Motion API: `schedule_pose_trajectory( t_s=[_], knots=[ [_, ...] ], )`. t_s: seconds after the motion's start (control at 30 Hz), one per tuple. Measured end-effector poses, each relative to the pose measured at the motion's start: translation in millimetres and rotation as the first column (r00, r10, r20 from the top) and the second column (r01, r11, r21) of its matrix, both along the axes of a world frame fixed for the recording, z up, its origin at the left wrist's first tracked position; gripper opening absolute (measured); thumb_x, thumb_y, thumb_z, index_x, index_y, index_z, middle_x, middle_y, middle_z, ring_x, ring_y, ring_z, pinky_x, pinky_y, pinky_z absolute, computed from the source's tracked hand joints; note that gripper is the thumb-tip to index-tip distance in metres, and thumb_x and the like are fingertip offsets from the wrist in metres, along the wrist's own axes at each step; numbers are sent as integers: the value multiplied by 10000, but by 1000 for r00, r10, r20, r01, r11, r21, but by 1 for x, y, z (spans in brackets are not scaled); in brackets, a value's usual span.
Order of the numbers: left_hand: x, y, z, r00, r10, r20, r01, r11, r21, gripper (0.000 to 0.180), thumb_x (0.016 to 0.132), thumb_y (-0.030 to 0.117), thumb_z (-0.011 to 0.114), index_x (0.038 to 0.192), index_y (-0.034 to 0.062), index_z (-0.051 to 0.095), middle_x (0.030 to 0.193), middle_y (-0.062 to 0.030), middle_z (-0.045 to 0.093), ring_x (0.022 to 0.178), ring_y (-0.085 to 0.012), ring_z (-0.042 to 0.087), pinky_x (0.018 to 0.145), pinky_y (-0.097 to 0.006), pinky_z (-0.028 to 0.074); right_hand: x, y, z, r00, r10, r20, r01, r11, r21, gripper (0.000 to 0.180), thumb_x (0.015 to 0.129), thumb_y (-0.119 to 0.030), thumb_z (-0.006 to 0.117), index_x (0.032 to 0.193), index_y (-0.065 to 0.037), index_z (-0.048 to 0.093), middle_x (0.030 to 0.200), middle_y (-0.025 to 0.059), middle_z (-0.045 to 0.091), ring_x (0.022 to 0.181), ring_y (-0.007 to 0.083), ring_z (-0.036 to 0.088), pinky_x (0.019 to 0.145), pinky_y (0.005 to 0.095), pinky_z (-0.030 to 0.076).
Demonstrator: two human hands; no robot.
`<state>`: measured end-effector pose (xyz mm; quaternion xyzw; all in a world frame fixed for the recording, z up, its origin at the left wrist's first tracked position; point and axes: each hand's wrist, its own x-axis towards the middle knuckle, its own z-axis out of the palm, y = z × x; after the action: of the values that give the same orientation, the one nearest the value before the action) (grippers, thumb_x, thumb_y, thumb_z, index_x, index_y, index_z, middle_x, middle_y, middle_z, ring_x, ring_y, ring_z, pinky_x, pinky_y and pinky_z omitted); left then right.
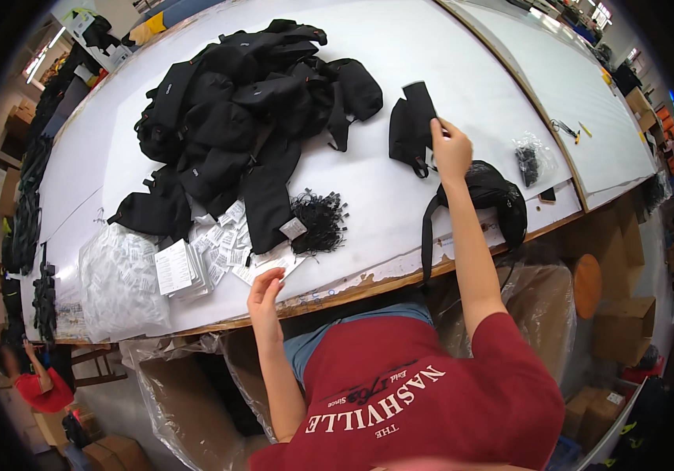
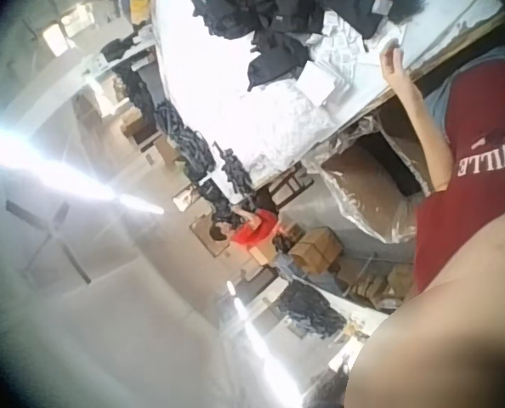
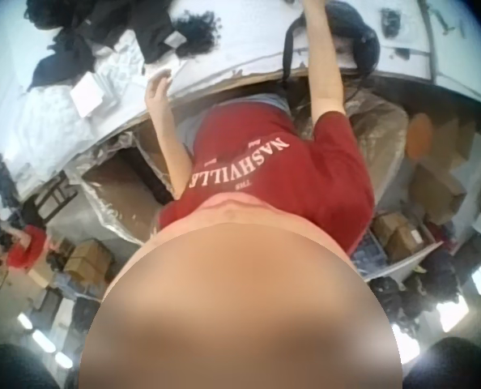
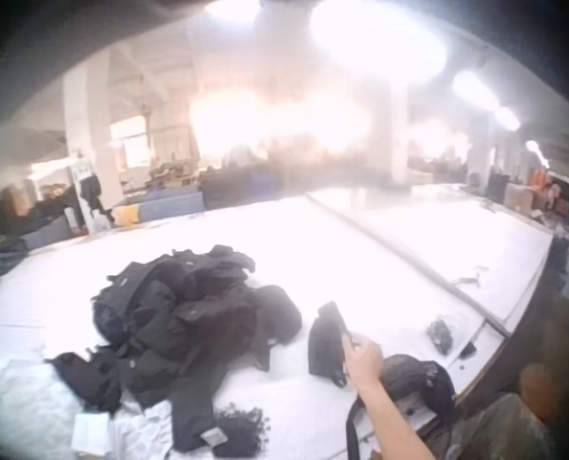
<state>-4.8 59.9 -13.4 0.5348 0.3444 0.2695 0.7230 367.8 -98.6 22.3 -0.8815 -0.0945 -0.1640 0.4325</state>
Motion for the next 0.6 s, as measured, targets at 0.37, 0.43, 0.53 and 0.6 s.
schedule_pose_trajectory(
  t_s=[0.37, 0.43, 0.53, 0.6],
  knots=[
    [-3, 0, -2, 998, 45, -55, -43, 999, 27, 153, 877, 91, 579, 1006, 24, 628, 1034, -64, 634, 1004, -150, 554, 873, -281, 421, 19, 11, -76, 938, 344, -30, -343, 919, -196, 801, 689, -365, 784, 1315, -53, 393, 1312, 219, 466, 1225, 367, 437, 1005, 398, 376],
    [-1, 2, -9, 989, 17, -148, 11, 982, 188, 166, 857, 85, 602, 1006, 13, 616, 1044, -69, 622, 1014, -173, 550, 871, -295, 421, 30, -4, -73, 876, 477, -69, -479, 844, -242, 800, 704, -386, 769, 1319, -47, 385, 1281, 227, 494, 1175, 371, 486, 980, 391, 401],
    [9, 1, -7, 902, 151, -405, 151, 768, 623, 350, 784, 123, 666, 1105, 33, 557, 1149, -105, 549, 1112, -301, 475, 942, -363, 380, 42, -19, -67, 861, 493, 123, -404, 812, -421, 770, 720, -365, 757, 1331, -79, 386, 1226, 204, 537, 1179, 342, 491, 984, 364, 393],
    [5, 4, -22, 835, 257, -486, 262, 591, 763, 404, 771, 179, 686, 1141, 75, 561, 1233, -99, 526, 1151, -305, 440, 970, -409, 347, 20, -2, -52, 740, 462, 489, -197, 843, -500, 658, 739, -300, 739, 1292, -105, 442, 1091, 149, 597, 1082, 295, 540, 935, 336, 410]
  ],
)
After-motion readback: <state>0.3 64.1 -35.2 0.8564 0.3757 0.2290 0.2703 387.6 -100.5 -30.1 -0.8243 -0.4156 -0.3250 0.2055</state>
